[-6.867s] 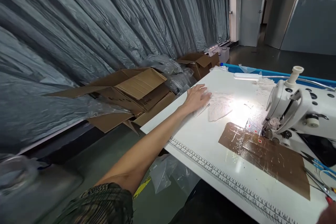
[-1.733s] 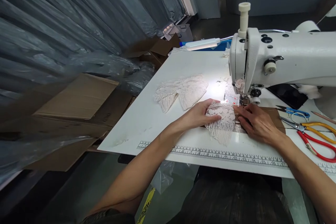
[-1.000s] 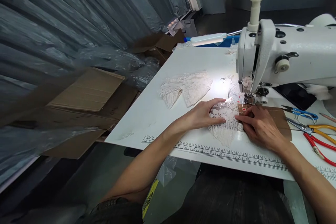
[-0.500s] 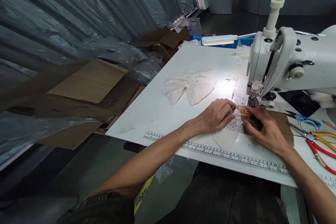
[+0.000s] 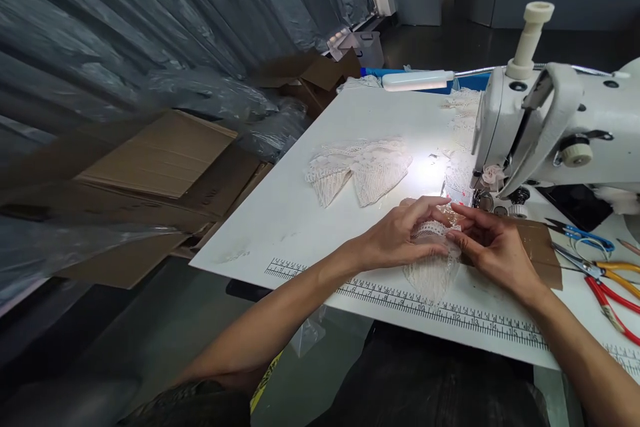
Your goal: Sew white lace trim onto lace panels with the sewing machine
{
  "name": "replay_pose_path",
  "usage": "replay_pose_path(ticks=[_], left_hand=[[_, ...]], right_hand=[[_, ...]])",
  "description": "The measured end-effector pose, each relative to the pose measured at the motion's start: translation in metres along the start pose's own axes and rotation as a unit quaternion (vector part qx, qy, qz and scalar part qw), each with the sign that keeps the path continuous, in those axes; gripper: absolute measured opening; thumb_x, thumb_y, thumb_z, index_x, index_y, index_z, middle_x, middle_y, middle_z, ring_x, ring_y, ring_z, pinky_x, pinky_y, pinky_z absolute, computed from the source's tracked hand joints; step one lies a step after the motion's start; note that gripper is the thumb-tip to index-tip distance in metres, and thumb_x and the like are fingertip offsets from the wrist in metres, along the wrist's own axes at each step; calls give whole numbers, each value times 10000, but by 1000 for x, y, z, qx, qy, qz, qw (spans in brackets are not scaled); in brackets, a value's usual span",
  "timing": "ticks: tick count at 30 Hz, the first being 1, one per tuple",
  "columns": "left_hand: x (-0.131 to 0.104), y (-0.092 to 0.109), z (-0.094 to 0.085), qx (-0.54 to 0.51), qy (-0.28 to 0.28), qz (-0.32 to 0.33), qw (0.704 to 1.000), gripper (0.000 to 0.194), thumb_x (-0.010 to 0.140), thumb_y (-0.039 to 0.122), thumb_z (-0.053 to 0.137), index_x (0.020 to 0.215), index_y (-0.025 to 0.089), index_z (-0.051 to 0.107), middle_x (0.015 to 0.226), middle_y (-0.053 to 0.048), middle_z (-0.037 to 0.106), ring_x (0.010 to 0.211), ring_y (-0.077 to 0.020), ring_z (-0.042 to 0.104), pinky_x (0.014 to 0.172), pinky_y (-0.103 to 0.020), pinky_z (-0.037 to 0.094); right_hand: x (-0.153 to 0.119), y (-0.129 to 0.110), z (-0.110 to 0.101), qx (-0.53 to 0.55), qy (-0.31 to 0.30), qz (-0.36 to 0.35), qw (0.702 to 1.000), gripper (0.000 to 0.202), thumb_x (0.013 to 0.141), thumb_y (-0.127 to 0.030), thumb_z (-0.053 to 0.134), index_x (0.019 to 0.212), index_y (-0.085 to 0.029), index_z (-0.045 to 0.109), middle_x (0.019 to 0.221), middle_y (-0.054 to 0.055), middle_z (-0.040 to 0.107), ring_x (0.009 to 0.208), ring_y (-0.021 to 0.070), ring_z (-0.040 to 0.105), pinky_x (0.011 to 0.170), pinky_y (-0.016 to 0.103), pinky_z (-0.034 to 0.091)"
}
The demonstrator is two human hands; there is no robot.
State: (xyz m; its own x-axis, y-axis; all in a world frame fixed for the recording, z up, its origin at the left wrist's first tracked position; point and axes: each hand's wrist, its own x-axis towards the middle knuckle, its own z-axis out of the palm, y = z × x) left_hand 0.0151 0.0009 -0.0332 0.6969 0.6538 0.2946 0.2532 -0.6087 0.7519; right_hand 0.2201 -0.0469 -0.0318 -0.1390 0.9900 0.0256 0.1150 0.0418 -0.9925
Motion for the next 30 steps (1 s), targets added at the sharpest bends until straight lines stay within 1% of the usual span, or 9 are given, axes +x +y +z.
replay_pose_path(ticks=[1, 3, 8, 11, 14, 18, 22, 25, 30], left_hand=[[0, 0, 0, -1, -2, -5, 1000, 676, 810, 377, 811, 1341, 187, 438, 1072, -97, 753, 982, -245, 729, 843, -444, 605], [0, 1, 0, -4, 12, -12, 1000, 637, 810, 354, 814, 1325, 191, 474, 1044, -88, 767, 971, -241, 737, 858, -455, 608], [0, 6, 1, -33, 59, -16, 998, 443, 887, 296, 728, 1268, 182, 533, 1035, -86, 773, 916, -204, 752, 789, -386, 637], [0, 8, 1, -49, 70, -28, 996, 403, 902, 288, 703, 1256, 179, 543, 1008, -82, 777, 890, -198, 760, 786, -373, 641], [0, 7, 1, -59, 76, -28, 995, 424, 893, 293, 719, 1255, 158, 544, 960, -74, 780, 873, -187, 761, 807, -353, 637], [-1, 5, 3, -63, 81, -22, 994, 478, 870, 314, 755, 1265, 153, 540, 909, -54, 777, 846, -171, 760, 817, -335, 635], [0, 6, 4, -75, 92, -10, 993, 506, 863, 315, 766, 1279, 154, 528, 950, -65, 774, 905, -181, 758, 862, -348, 632], [0, 7, 4, -80, 95, -2, 992, 519, 857, 305, 773, 1284, 148, 524, 978, -80, 773, 938, -192, 756, 895, -365, 626], [0, 7, 4, -81, 94, -8, 992, 498, 865, 293, 762, 1281, 157, 524, 978, -75, 774, 931, -192, 758, 882, -372, 633]], right_hand=[[-1, 0, 1, 3, 1, -5, 1000, 497, 777, -491, 796, 1199, -239, 723, 820, 29, 723, 702, 145, 660, 645, 284, 591], [-2, -2, 2, -1, 3, -16, 1000, 465, 797, -459, 785, 1208, -251, 718, 830, 26, 730, 686, 141, 657, 618, 278, 589], [-4, -6, 3, -25, 7, -40, 999, 416, 846, -408, 743, 1236, -267, 699, 890, 39, 744, 733, 162, 677, 607, 292, 601], [-4, -5, 3, -38, 8, -55, 998, 412, 862, -397, 728, 1250, -264, 688, 926, 48, 747, 793, 178, 695, 674, 318, 622], [-4, -1, 3, -29, 19, -76, 997, 430, 852, -386, 744, 1258, -261, 680, 921, 37, 736, 813, 170, 699, 726, 313, 623], [-5, 2, 3, -22, 33, -76, 996, 412, 861, -398, 737, 1246, -259, 684, 900, 30, 724, 758, 156, 690, 653, 285, 612], [-6, 1, 3, -21, 34, -73, 997, 410, 865, -423, 731, 1239, -262, 685, 919, 38, 742, 758, 160, 692, 632, 282, 605], [-6, 0, 3, -14, 41, -66, 997, 420, 842, -446, 750, 1213, -257, 698, 905, 40, 746, 756, 165, 696, 637, 289, 604], [-5, 0, 6, -1, 53, -61, 997, 405, 819, -444, 767, 1177, -262, 712, 852, 31, 734, 648, 144, 652, 505, 258, 549]])
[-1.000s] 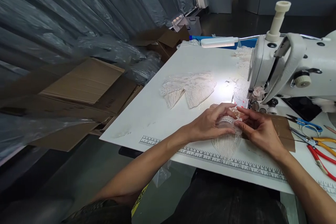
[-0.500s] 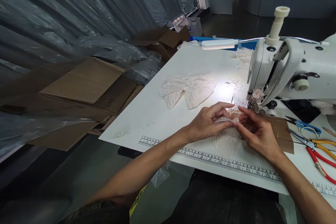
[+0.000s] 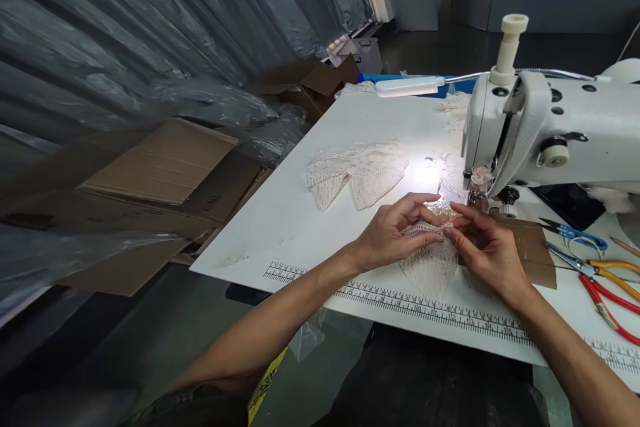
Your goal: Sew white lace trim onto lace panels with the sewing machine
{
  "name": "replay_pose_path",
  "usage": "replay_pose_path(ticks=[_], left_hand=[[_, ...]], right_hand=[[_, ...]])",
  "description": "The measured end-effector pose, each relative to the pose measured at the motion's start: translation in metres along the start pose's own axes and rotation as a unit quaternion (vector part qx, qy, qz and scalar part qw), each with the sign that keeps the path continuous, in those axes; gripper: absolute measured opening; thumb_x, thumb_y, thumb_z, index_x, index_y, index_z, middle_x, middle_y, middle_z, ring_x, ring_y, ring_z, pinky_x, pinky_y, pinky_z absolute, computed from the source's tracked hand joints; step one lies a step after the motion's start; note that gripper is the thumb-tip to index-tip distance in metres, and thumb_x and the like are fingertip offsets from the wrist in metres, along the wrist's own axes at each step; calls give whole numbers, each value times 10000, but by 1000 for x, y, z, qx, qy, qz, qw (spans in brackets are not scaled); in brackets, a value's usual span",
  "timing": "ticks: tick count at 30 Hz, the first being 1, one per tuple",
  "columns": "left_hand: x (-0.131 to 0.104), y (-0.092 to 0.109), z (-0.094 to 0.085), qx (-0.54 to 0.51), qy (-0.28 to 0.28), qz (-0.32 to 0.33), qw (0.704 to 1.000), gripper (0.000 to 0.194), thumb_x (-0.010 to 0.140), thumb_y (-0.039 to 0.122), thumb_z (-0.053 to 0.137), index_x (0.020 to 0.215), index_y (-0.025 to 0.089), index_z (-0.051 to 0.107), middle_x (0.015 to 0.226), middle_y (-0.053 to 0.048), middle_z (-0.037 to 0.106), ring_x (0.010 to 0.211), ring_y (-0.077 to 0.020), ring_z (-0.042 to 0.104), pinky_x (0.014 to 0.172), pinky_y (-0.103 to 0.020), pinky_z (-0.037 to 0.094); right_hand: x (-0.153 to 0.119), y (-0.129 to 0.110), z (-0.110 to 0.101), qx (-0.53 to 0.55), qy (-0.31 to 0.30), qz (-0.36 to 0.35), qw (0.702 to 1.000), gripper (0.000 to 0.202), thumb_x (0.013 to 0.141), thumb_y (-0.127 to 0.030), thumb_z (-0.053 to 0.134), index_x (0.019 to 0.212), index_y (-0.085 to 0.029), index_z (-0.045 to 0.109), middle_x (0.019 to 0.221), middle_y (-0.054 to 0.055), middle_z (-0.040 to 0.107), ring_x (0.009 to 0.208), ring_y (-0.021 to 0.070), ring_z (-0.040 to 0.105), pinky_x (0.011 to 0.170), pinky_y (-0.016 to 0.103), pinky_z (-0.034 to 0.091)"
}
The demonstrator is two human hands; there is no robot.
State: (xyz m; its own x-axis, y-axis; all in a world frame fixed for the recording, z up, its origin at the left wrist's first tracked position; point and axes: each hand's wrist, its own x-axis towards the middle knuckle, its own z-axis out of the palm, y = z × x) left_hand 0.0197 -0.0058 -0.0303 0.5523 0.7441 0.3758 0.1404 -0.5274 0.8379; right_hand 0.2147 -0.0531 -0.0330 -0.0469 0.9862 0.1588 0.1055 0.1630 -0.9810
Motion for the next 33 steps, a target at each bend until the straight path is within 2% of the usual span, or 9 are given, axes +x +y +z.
replay_pose_path(ticks=[9, 12, 17, 19, 21, 24, 27, 30, 33], left_hand=[[0, 1, 1, -4, 5, -16, 1000, 510, 862, 326, 762, 1283, 162, 526, 962, -71, 766, 903, -184, 752, 857, -360, 630], [-1, 1, 3, -22, 10, -18, 1000, 434, 898, 331, 718, 1253, 153, 543, 935, -66, 764, 880, -172, 749, 824, -335, 629], [7, -5, 2, -53, 7, -56, 997, 411, 894, 288, 700, 1243, 131, 550, 898, -57, 762, 853, -160, 739, 816, -329, 613], [17, -10, 1, -49, -16, -77, 996, 437, 877, 276, 712, 1256, 133, 548, 900, -50, 766, 844, -156, 736, 822, -331, 602], [28, -15, 1, -28, -43, -89, 995, 459, 861, 261, 728, 1265, 136, 549, 891, -38, 772, 832, -152, 733, 826, -331, 591], [41, -22, 5, 26, -66, -88, 994, 460, 859, 235, 729, 1269, 132, 549, 888, -32, 780, 802, -147, 728, 798, -324, 579], [44, -30, 12, 116, -57, -48, 990, 410, 875, 219, 720, 1242, 128, 561, 893, -33, 785, 825, -161, 722, 861, -372, 552], [41, -37, 17, 213, -39, 22, 976, 349, 896, 225, 715, 1200, 134, 569, 873, -18, 782, 871, -179, 703, 937, -421, 497], [38, -40, 18, 308, -33, 80, 947, 301, 950, 278, 654, 1203, 148, 558, 1021, -56, 759, 928, -200, 673, 885, -405, 484]], right_hand=[[0, -2, 2, -11, -3, -12, 1000, 393, 845, -436, 742, 1189, -252, 697, 846, 30, 724, 673, 153, 668, 546, 271, 579], [-1, -1, 3, -31, -6, -30, 999, 386, 867, -440, 718, 1200, -249, 685, 856, 31, 732, 691, 157, 678, 595, 287, 598], [0, 7, -12, -132, -5, -35, 991, 405, 955, -479, 578, 1259, -220, 649, 960, 79, 750, 784, 206, 714, 677, 356, 616], [-1, 8, -24, -240, -3, -79, 968, 332, 981, -418, 533, 1205, -223, 682, 993, 92, 746, 852, 234, 722, 755, 399, 615], [-4, 7, -37, -334, -31, -155, 929, 281, 989, -326, 510, 1166, -231, 705, 1060, 106, 732, 939, 250, 712, 826, 426, 604], [-10, 8, -45, -397, -113, -260, 873, 313, 984, -217, 492, 1228, -247, 686, 1167, 109, 711, 1090, 264, 672, 911, 462, 580], [-18, 14, -43, -438, -171, -293, 832, 383, 982, -165, 467, 1320, -229, 633, 1214, 111, 709, 1195, 298, 622, 923, 526, 559], [-24, 21, -38, -470, -169, -281, 819, 389, 998, -172, 435, 1344, -199, 612, 1236, 123, 704, 1230, 328, 593, 896, 554, 548], [-25, 22, -36, -469, -163, -267, 826, 385, 1009, -191, 434, 1355, -211, 602, 1243, 115, 702, 1240, 330, 578, 906, 552, 531]])
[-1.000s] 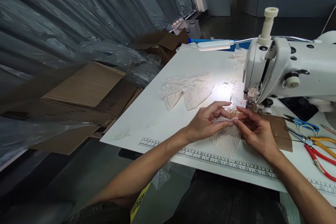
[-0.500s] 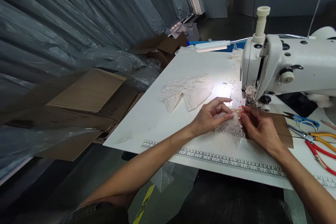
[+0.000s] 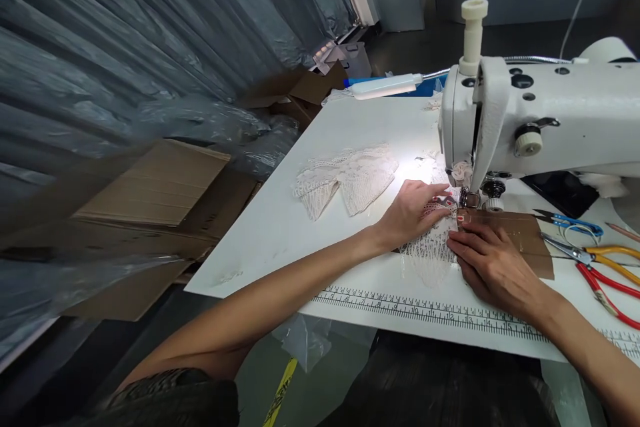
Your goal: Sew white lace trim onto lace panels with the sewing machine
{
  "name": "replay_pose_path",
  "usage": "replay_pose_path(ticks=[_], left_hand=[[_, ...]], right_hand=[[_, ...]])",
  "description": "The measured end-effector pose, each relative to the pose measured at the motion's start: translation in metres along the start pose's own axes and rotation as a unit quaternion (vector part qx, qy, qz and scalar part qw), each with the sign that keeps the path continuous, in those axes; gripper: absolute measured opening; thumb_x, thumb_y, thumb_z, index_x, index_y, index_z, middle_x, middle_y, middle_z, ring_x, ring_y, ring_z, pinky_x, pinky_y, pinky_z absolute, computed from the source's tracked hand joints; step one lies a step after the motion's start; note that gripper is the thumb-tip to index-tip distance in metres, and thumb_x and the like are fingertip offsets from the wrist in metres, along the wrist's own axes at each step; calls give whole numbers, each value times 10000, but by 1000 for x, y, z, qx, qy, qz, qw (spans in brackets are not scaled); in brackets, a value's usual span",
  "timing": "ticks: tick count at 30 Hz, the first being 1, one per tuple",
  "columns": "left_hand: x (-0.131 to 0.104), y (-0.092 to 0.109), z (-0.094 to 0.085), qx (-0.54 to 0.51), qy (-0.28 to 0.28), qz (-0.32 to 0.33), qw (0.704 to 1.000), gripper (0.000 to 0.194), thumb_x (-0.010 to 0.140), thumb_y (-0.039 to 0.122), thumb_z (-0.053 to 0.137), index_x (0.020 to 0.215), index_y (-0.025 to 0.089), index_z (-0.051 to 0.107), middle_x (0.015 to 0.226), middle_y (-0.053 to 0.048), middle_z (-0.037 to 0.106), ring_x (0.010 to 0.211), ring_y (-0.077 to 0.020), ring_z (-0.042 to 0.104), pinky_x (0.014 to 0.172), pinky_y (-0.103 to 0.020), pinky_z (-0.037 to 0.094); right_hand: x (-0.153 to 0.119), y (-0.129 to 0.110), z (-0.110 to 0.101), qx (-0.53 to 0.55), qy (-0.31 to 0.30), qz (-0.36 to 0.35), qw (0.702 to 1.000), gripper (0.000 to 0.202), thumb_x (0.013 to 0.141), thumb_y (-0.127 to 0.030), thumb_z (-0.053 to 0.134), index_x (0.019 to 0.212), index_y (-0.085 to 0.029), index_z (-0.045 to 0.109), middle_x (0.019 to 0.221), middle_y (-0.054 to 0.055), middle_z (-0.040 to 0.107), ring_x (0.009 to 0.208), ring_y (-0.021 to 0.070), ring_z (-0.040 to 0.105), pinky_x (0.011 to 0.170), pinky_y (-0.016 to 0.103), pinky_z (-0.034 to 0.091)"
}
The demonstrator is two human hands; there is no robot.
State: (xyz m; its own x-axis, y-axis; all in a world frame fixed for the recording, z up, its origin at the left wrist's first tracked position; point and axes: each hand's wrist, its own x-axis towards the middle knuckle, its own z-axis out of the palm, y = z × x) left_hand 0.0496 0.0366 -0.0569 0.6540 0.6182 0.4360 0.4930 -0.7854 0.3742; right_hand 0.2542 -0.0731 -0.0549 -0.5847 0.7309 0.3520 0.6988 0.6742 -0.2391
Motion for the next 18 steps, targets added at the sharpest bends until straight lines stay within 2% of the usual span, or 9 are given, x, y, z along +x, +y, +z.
replay_pose_path(ticks=[2, 4, 6, 8, 10, 13, 16, 18], left_hand=[[1, 1, -2, 77, 8, 42, 996, 214, 999, 283, 563, 1167, 150, 576, 1133, -99, 717, 988, -217, 650, 845, -383, 473], [5, 3, -5, 140, -10, 115, 983, 179, 1041, 222, 444, 1071, 161, 610, 1113, -101, 709, 962, -207, 638, 796, -350, 456], [8, 5, -8, 177, -50, 201, 962, 300, 1050, 129, 346, 951, 173, 625, 991, -68, 720, 846, -176, 623, 739, -318, 434], [10, 6, -10, 202, -74, 258, 942, 371, 1037, 65, 311, 867, 171, 623, 889, -51, 714, 750, -159, 595, 683, -300, 409], [9, 6, -11, 223, -78, 274, 932, 384, 1024, 34, 312, 842, 157, 626, 865, -59, 710, 720, -156, 583, 658, -299, 392], [3, 7, -12, 240, -96, 265, 929, 351, 1029, 49, 324, 929, 131, 650, 969, -81, 720, 761, -164, 597, 687, -309, 403], [-5, 8, -14, 231, -132, 237, 934, 309, 1067, 210, 352, 1074, 107, 642, 1150, -118, 694, 857, -194, 612, 745, -336, 435], [-10, 8, -15, 221, -141, 219, 940, 369, 1080, 317, 336, 1147, 90, 619, 1229, -141, 663, 924, -218, 610, 784, -357, 449]], right_hand=[[1, 0, -1, 9, -4, 8, 1000, 383, 1007, -193, 442, 1356, -214, 600, 1254, 116, 695, 1222, 326, 582, 912, 548, 524], [1, 0, -3, 16, -9, 13, 1000, 378, 1000, -188, 455, 1346, -214, 604, 1259, 119, 690, 1217, 323, 581, 916, 544, 520], [2, -1, -3, 19, -10, 17, 1000, 373, 996, -183, 460, 1337, -213, 609, 1248, 117, 693, 1222, 324, 575, 915, 545, 520], [2, -1, -3, 18, -7, 18, 1000, 373, 1000, -185, 445, 1335, -209, 609, 1235, 116, 698, 1221, 327, 572, 904, 548, 525], [2, -1, -1, 14, -2, 18, 1000, 370, 1004, -188, 428, 1323, -202, 616, 1229, 118, 700, 1214, 327, 575, 896, 547, 531], [1, 0, 0, 8, -2, 13, 1000, 345, 997, -189, 437, 1270, -190, 648, 1230, 123, 701, 1222, 325, 573, 910, 542, 529], [0, 0, 0, 4, -1, 18, 1000, 338, 990, -181, 452, 1262, -190, 652, 1243, 120, 698, 1231, 318, 574, 932, 540, 521], [0, -1, 1, 2, 4, 21, 1000, 347, 989, -175, 448, 1272, -191, 647, 1246, 122, 697, 1229, 316, 577, 931, 542, 522]])
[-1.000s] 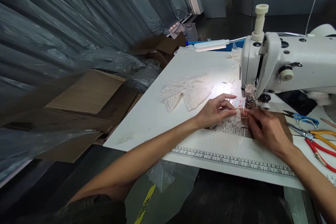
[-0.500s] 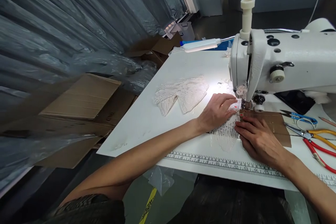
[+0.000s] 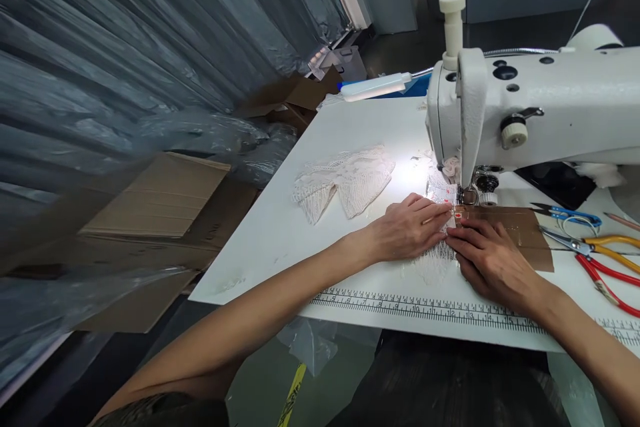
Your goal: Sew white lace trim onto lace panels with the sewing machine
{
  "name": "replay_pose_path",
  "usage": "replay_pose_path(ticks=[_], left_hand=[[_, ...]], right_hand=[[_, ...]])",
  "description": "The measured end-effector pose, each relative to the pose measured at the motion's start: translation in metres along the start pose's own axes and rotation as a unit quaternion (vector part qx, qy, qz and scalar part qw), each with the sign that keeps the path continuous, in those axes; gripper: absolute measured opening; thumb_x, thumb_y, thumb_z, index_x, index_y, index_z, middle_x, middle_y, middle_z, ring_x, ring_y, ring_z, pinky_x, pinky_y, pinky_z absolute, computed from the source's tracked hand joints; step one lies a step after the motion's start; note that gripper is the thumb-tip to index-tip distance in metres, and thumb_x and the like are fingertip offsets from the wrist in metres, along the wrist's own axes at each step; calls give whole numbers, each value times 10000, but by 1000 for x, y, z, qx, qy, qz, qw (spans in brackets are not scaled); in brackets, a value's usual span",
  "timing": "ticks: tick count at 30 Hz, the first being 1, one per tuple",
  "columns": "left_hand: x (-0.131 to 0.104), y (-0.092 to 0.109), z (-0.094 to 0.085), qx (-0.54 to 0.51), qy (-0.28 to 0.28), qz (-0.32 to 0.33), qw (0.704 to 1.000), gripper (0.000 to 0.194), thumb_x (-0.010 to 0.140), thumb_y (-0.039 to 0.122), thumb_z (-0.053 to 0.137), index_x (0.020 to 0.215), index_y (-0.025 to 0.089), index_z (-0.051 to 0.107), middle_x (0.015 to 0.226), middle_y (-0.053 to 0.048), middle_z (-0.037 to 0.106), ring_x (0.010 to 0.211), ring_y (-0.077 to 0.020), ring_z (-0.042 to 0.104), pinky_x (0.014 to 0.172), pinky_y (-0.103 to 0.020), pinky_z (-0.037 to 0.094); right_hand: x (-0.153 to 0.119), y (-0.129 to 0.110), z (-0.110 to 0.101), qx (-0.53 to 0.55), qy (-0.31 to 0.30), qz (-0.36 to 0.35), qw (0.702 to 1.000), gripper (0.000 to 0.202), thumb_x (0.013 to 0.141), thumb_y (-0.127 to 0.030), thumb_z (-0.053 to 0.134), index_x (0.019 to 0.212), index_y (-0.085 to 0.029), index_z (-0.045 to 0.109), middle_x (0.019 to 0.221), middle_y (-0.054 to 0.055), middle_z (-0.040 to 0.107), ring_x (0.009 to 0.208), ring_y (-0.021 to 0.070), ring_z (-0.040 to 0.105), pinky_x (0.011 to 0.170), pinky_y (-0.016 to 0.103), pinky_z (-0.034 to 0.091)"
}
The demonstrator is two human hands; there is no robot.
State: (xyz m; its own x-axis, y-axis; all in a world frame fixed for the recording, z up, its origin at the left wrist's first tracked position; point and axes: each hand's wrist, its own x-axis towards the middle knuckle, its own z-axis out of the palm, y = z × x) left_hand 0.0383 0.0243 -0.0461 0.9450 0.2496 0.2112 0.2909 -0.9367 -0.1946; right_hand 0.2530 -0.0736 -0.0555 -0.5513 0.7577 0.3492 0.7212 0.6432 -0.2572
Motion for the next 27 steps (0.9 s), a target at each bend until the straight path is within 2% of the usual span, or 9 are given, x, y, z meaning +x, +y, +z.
replay_pose_path(ticks=[4, 9, 12, 15, 17, 22, 27], left_hand=[[-6, 4, 3, -1, 11, -7, 1000, 420, 1092, 329, 283, 1272, 65, 555, 1315, -166, 618, 1046, -246, 586, 861, -379, 448], [-5, 7, 1, 22, 1, -6, 1000, 435, 1091, 334, 283, 1302, 54, 541, 1346, -168, 603, 1083, -261, 576, 899, -384, 428], [0, 6, -2, 33, -17, -13, 999, 485, 1091, 379, 263, 1313, 49, 541, 1370, -173, 588, 1099, -272, 570, 929, -402, 413], [5, 4, -4, 28, -47, -23, 998, 516, 1090, 408, 250, 1320, 51, 542, 1394, -180, 569, 1076, -266, 577, 933, -406, 407], [8, 2, -3, 18, -57, -30, 998, 516, 1088, 410, 246, 1315, 58, 549, 1405, -178, 560, 1072, -264, 577, 932, -403, 405], [5, -1, 2, -12, -48, -38, 998, 553, 1087, 429, 196, 1365, 69, 510, 1433, -181, 539, 1138, -279, 547, 934, -408, 401], [2, -1, 0, -36, -72, -43, 996, 569, 1082, 444, 194, 1412, 71, 470, 1478, -181, 502, 1152, -283, 532, 918, -406, 404]], right_hand=[[-1, -3, 1, 0, -1, 7, 1000, 358, 992, -177, 436, 1282, -195, 644, 1243, 130, 696, 1227, 323, 580, 912, 553, 531], [1, 4, -6, 50, 0, 12, 999, 330, 981, -191, 467, 1249, -217, 659, 1247, 111, 692, 1221, 306, 595, 953, 541, 537], [7, 20, -14, 96, 11, 21, 995, 299, 976, -190, 459, 1171, -199, 685, 1218, 118, 691, 1101, 243, 666, 919, 423, 578], [12, 34, -19, 43, 17, 10, 999, 265, 954, -187, 461, 1047, -189, 709, 1058, 115, 713, 918, 232, 696, 790, 381, 603], [13, 38, -17, 0, 18, -13, 1000, 256, 948, -195, 471, 1037, -186, 711, 1012, 118, 704, 876, 244, 678, 752, 389, 596], [8, 32, -10, -14, 29, -36, 999, 325, 971, -192, 453, 1195, -212, 688, 1086, 125, 667, 969, 275, 623, 834, 460, 570], [5, 25, -10, 25, 23, -34, 999, 326, 957, -174, 489, 1191, -254, 702, 1109, 113, 634, 1044, 276, 588, 873, 475, 541]])
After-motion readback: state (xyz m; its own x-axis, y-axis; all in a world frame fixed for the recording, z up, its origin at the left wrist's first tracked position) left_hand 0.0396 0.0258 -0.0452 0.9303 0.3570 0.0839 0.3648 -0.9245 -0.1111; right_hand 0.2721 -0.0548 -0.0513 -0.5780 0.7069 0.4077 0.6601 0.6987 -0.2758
